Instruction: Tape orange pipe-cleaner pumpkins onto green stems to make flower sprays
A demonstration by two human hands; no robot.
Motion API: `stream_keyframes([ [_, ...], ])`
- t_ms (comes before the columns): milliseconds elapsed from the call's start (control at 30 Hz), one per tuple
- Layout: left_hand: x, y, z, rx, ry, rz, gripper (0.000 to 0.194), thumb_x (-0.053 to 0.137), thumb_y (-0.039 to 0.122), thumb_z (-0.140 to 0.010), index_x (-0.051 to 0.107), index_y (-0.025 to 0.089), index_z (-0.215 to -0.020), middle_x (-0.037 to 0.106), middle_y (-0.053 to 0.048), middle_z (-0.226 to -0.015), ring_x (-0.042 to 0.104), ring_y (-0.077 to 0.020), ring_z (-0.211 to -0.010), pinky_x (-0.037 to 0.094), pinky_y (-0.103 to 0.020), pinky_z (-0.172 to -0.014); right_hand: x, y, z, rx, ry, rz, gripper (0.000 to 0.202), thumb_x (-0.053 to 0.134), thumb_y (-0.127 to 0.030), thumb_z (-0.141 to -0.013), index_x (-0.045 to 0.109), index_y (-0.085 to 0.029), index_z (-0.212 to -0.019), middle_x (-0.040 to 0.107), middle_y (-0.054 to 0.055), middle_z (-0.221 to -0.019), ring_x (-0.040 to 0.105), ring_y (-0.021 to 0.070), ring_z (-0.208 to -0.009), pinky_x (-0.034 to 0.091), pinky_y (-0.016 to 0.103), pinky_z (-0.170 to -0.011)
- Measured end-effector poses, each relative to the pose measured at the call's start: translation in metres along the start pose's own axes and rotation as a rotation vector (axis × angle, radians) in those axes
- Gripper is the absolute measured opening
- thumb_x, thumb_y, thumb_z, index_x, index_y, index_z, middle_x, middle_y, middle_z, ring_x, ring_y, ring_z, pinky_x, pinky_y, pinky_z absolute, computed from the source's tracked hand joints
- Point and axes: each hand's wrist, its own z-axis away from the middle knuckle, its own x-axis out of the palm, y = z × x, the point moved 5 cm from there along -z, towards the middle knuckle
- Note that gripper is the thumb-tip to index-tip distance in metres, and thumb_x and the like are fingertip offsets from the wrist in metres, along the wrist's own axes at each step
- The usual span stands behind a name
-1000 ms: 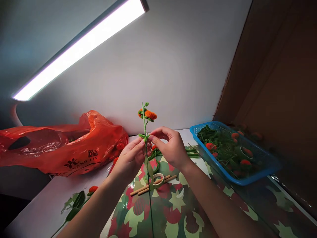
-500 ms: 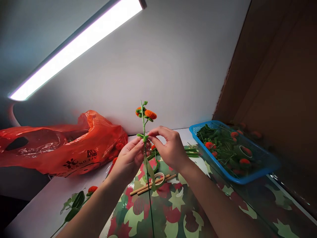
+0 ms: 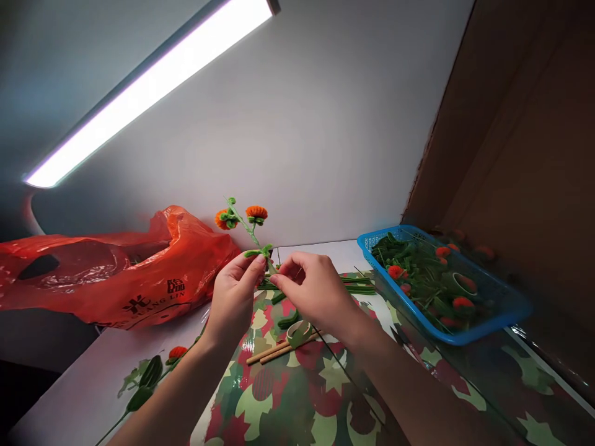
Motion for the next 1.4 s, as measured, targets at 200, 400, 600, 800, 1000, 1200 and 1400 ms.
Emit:
stream_keyframes([
  [200, 0.0, -0.002, -0.001, 0.005, 0.023, -0.022, 0.012, 0.059, 0.028, -0.077, 0.06, 0.016, -0.073, 0.054, 0.003, -0.066, 0.044, -0.0088, -0.06, 0.037, -0.02, -0.059, -0.008, -0.012, 0.005, -0.118, 0.061, 0.085, 0.017, 0.052, -0.027, -0.081, 0.06, -0.019, -0.068, 0.056, -0.001, -0.058, 0.048, 0.0116, -0.053, 0.033, 0.024, -0.049],
  [400, 0.002, -0.009, 0.0, 0.008, 0.006, 0.164, 0.013, 0.059, 0.028, -0.076, 0.059, 0.017, -0.071, 0.054, 0.002, -0.066, 0.046, -0.009, -0.062, 0.038, -0.02, -0.061, -0.005, 0.009, -0.01, -0.001, -0.133, -0.217, 0.018, 0.053, -0.032, -0.081, 0.053, -0.018, -0.069, 0.046, -0.004, -0.061, 0.039, 0.0087, -0.055, 0.032, 0.022, -0.051],
  [600, 0.006, -0.011, 0.0, -0.002, -0.054, 0.255, 0.012, 0.06, 0.028, -0.077, 0.064, 0.017, -0.08, 0.064, -0.001, -0.077, 0.055, -0.0107, -0.072, 0.041, -0.022, -0.069, 0.007, 0.019, -0.015, 0.126, -0.238, -0.526, 0.02, 0.061, -0.036, -0.075, 0.066, -0.017, -0.082, 0.057, -0.001, -0.069, 0.046, 0.0088, -0.059, 0.037, 0.023, -0.057],
  [800, 0.009, -0.011, 0.0, -0.05, -0.134, 0.247, 0.024, 0.058, 0.028, -0.079, 0.066, 0.019, -0.1, 0.066, -0.006, -0.104, 0.057, -0.0163, -0.097, 0.039, -0.029, -0.089, 0.011, 0.02, -0.015, 0.099, -0.126, -0.643, 0.016, 0.071, -0.032, -0.065, 0.069, -0.017, -0.07, 0.063, 0.0, -0.068, 0.054, 0.0116, -0.068, 0.041, 0.026, -0.068],
  [1000, 0.014, -0.014, -0.002, -0.158, -0.206, 0.408, 0.021, 0.065, 0.031, -0.072, 0.07, 0.019, -0.087, 0.068, -0.008, -0.101, 0.057, -0.0206, -0.101, 0.04, -0.032, -0.089, 0.024, 0.028, -0.013, 0.228, -0.249, -0.865, 0.016, 0.069, -0.031, -0.069, 0.063, -0.016, -0.067, 0.043, -0.006, -0.051, 0.033, 0.0063, -0.048, 0.029, 0.023, -0.05],
  [1200, 0.01, -0.015, -0.005, -0.107, -0.141, 0.41, 0.02, 0.067, 0.027, -0.068, 0.07, 0.018, -0.086, 0.068, -0.005, -0.096, 0.057, -0.019, -0.099, 0.039, -0.03, -0.09, 0.017, 0.015, -0.007, 0.152, -0.059, -0.77, 0.022, 0.068, -0.031, -0.068, 0.056, -0.016, -0.058, 0.042, -0.007, -0.049, 0.032, 0.0061, -0.047, 0.028, 0.022, -0.049],
  [1400, 0.014, -0.022, -0.003, -0.221, -0.168, 0.546, 0.017, 0.073, 0.028, -0.063, 0.07, 0.016, -0.076, 0.067, -0.003, -0.082, 0.06, -0.0147, -0.083, 0.042, -0.027, -0.082, 0.014, 0.004, -0.001, 0.056, 0.058, -0.608, 0.018, 0.067, -0.031, -0.069, 0.058, -0.017, -0.061, 0.053, -0.003, -0.06, 0.049, 0.0103, -0.06, 0.041, 0.025, -0.062],
])
